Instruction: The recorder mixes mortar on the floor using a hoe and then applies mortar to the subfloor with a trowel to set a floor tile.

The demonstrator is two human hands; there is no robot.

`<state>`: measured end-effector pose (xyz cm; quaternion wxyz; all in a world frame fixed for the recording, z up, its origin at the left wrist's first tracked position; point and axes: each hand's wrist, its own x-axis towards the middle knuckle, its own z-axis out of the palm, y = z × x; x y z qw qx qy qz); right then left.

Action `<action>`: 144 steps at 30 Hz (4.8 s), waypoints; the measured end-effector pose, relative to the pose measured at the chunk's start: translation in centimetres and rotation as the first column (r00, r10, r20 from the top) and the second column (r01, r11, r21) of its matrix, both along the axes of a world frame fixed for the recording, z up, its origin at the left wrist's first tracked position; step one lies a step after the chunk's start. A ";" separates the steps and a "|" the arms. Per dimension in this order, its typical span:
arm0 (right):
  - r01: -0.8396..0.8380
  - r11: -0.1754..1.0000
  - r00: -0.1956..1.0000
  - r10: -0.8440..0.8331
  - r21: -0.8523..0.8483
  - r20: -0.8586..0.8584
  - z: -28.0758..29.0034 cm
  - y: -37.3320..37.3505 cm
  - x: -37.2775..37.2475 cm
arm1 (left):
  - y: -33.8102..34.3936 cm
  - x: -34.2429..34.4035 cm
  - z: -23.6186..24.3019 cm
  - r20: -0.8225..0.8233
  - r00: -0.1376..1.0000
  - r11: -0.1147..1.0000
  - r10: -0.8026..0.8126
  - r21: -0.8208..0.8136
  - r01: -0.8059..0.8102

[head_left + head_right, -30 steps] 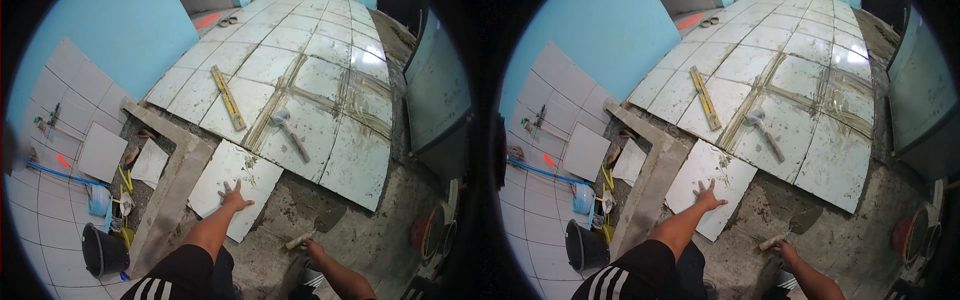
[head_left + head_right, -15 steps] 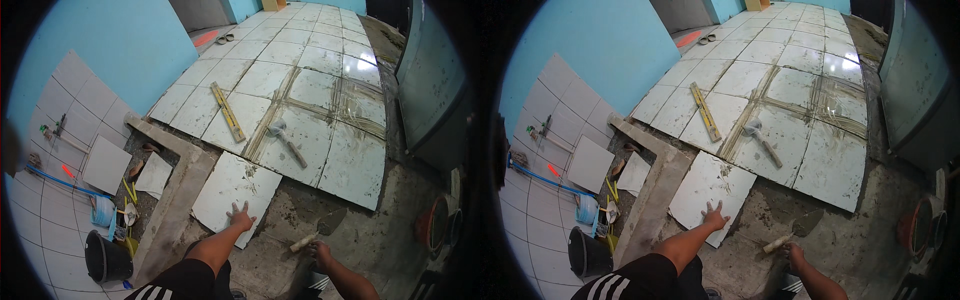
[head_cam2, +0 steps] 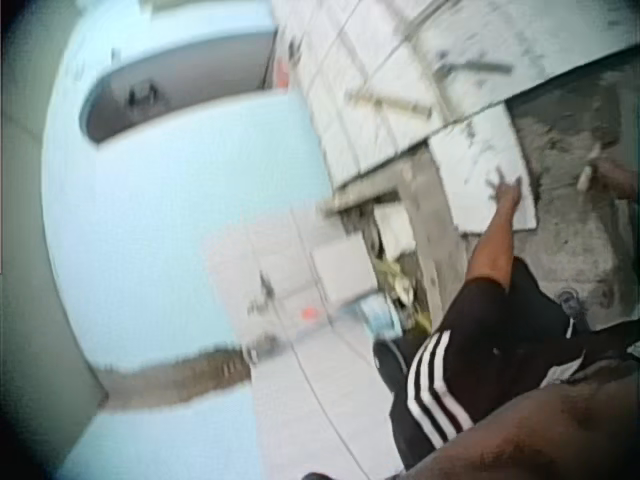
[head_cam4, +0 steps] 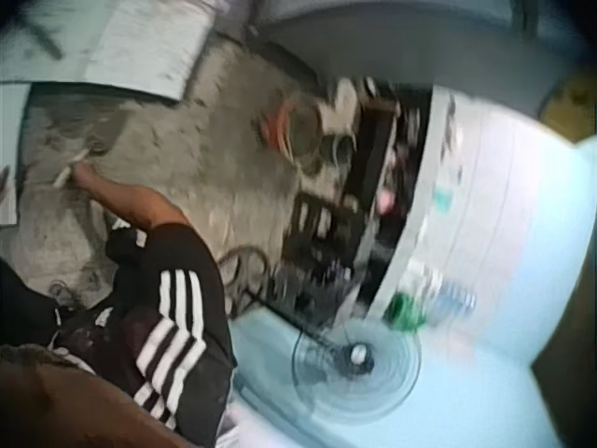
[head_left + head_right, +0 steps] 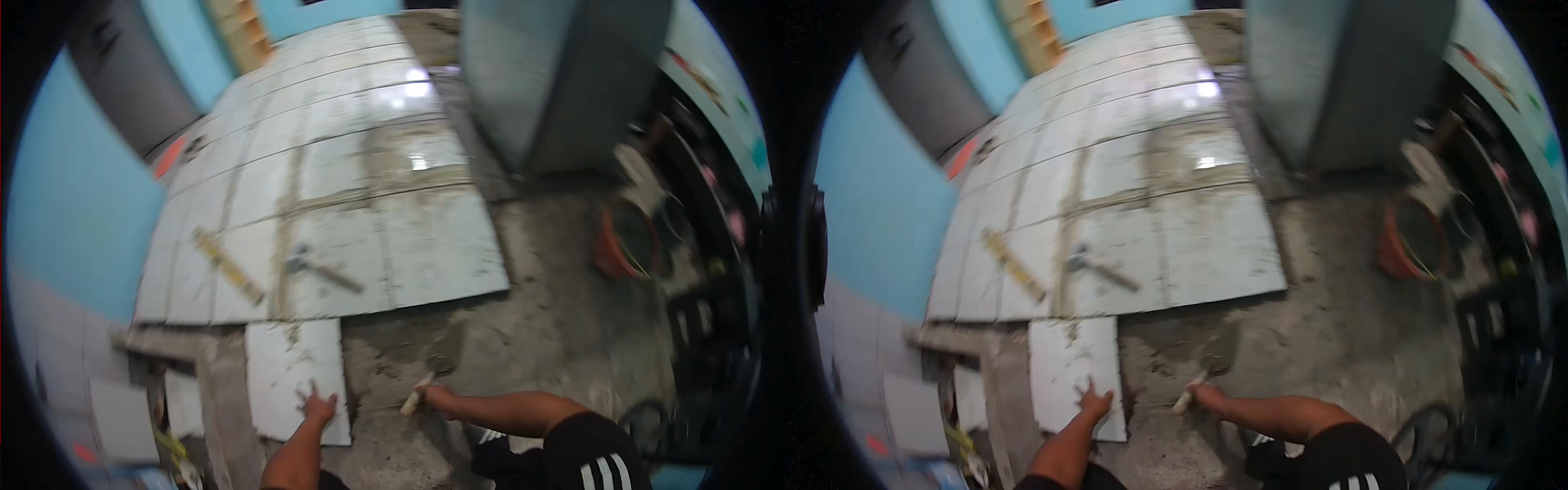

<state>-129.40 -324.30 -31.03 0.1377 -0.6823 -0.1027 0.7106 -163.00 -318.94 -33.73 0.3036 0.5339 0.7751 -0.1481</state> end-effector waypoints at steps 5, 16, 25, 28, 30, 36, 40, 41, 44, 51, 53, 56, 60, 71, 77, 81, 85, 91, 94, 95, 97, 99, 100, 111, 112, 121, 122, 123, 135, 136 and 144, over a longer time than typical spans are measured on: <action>-0.208 0.879 0.976 0.212 0.429 0.037 5.1 -5.2 4.9 | 0.1 0.6 0.4 -0.017 1.000 1.000 -0.010 0.013 0.011; -0.091 0.750 0.384 -0.581 0.656 0.718 13.2 -4.2 32.9 | 0.1 1.1 -0.1 -0.099 0.995 1.000 -0.018 0.019 0.020; 0.506 0.170 -0.190 -0.934 0.846 0.302 13.3 -5.6 53.2 | 0.2 0.0 -1.8 0.092 0.994 0.994 0.064 0.078 -0.072; 0.670 -0.298 -0.183 -0.954 0.680 -0.238 11.6 -4.3 56.2 | 0.4 -0.9 -3.0 0.118 0.992 0.993 0.048 0.100 -0.060; 0.653 -0.350 -0.163 -0.931 0.672 -0.326 11.3 -3.1 58.3 | 0.7 -1.3 -3.3 0.273 0.958 0.992 0.085 0.063 -0.106; 0.596 -0.433 0.040 -0.825 0.676 -0.564 16.0 -0.2 62.9 | 1.2 -3.8 0.5 0.418 0.815 0.915 0.401 -0.148 -0.375; 0.585 -0.209 0.233 -0.882 0.784 -0.410 19.0 2.4 59.9 | -0.1 -6.8 3.0 0.441 0.729 0.831 0.523 -0.073 -0.552; 0.504 -0.200 0.203 -0.918 0.840 -0.340 19.5 3.0 58.9 | -0.6 -7.6 3.2 0.438 0.744 0.832 0.505 -0.018 -0.555; 0.458 -0.196 0.147 -0.945 0.867 -0.292 21.0 3.8 56.9 | -2.8 -10.7 3.4 0.456 0.752 0.821 0.476 0.077 -0.566; 0.450 -0.171 0.133 -0.958 0.877 -0.255 23.0 5.2 55.8 | -8.5 -15.1 8.1 0.185 0.909 0.833 0.374 0.363 -0.417; 0.447 -0.242 0.093 -0.945 0.861 -0.314 23.6 5.3 55.5 | -9.8 -15.0 10.3 0.105 0.847 0.797 0.521 0.295 -0.527; 0.445 -0.143 0.114 -0.970 0.884 -0.215 24.4 5.0 54.5 | -11.7 -14.8 12.3 -0.043 0.862 0.806 0.506 0.379 -0.454; 0.373 -0.197 0.176 -0.944 0.907 -0.278 24.8 5.3 51.9 | -12.9 -16.6 12.4 -0.044 0.844 0.802 0.535 0.342 -0.490; -0.026 0.292 0.564 -0.785 0.956 0.255 21.8 -2.4 46.9 | -15.1 -15.2 9.7 -0.072 0.958 0.887 0.276 0.403 -0.226; 0.358 0.172 0.649 -0.752 0.918 -0.113 19.0 -9.6 47.0 | -12.1 -13.4 8.4 0.095 0.916 0.751 0.390 0.543 -0.376; 0.491 0.187 0.458 -0.886 0.851 -0.070 16.2 -9.5 49.6 | -9.7 -11.4 10.1 0.061 0.965 0.804 0.254 0.541 -0.245; 0.519 0.438 0.187 -0.896 0.734 0.403 12.7 -10.2 51.1 | -7.7 -8.8 13.7 0.203 0.972 0.836 0.117 0.509 -0.206; 0.314 0.340 0.442 -0.879 0.886 0.181 11.5 -12.1 51.8 | -6.2 -2.8 13.7 0.264 0.963 0.928 0.061 0.340 -0.152; 0.354 0.550 0.476 -0.802 0.756 0.361 11.0 -10.3 51.5 | -6.8 0.0 11.2 0.378 0.914 0.953 -0.148 0.301 0.029; 0.313 0.625 0.429 -0.765 0.715 0.481 11.0 -10.0 51.1 | -7.1 0.5 10.3 0.333 0.932 0.978 -0.145 0.192 0.084; 0.242 0.727 0.310 -0.686 0.643 0.659 10.8 -9.6 49.1 | -7.5 1.3 8.2 0.251 0.914 0.941 -0.319 0.200 0.273; 0.213 0.660 0.262 -0.749 0.720 0.608 12.1 -10.8 46.2 | -7.7 1.4 6.3 0.246 0.927 0.958 -0.282 0.133 0.256; 0.089 0.679 0.317 -0.713 0.729 0.625 13.4 -11.9 44.6 | -7.8 1.3 5.6 0.253 0.929 0.959 -0.269 0.160 0.234; -0.275 0.931 0.116 -0.216 0.240 0.970 23.8 -11.8 35.4 | -7.6 1.9 2.6 0.146 0.982 0.988 -0.121 -0.075 0.133; -0.291 0.934 0.155 -0.169 0.208 0.973 23.3 -11.3 35.6 | -7.4 1.9 2.7 0.141 0.979 0.984 -0.146 -0.083 0.158; -0.095 0.842 0.534 -0.407 0.531 0.741 19.2 -5.4 36.7 | -6.9 2.7 4.2 0.151 0.979 0.978 -0.134 -0.136 0.155; -0.080 0.813 0.593 -0.426 0.577 0.683 19.1 -5.4 36.5 | -6.9 2.9 4.3 0.160 0.977 0.979 -0.142 -0.120 0.163; -0.076 0.831 0.569 -0.419 0.552 0.708 19.1 -5.6 36.3 | -6.8 3.0 4.4 0.152 0.983 0.985 -0.100 -0.126 0.119; 0.408 0.714 0.712 -0.639 0.569 0.290 19.7 -7.6 33.5 | -6.4 1.9 4.3 0.245 0.969 0.993 -0.032 -0.106 0.059; 0.447 0.662 0.695 -0.680 0.602 0.233 19.9 -8.0 33.4 | -6.3 2.1 4.8 0.266 0.964 0.995 -0.023 -0.087 0.047; 0.445 0.630 0.673 -0.704 0.636 0.226 20.4 -10.4 30.6 | -6.4 6.9 12.7 0.523 0.773 0.927 -0.360 0.106 0.360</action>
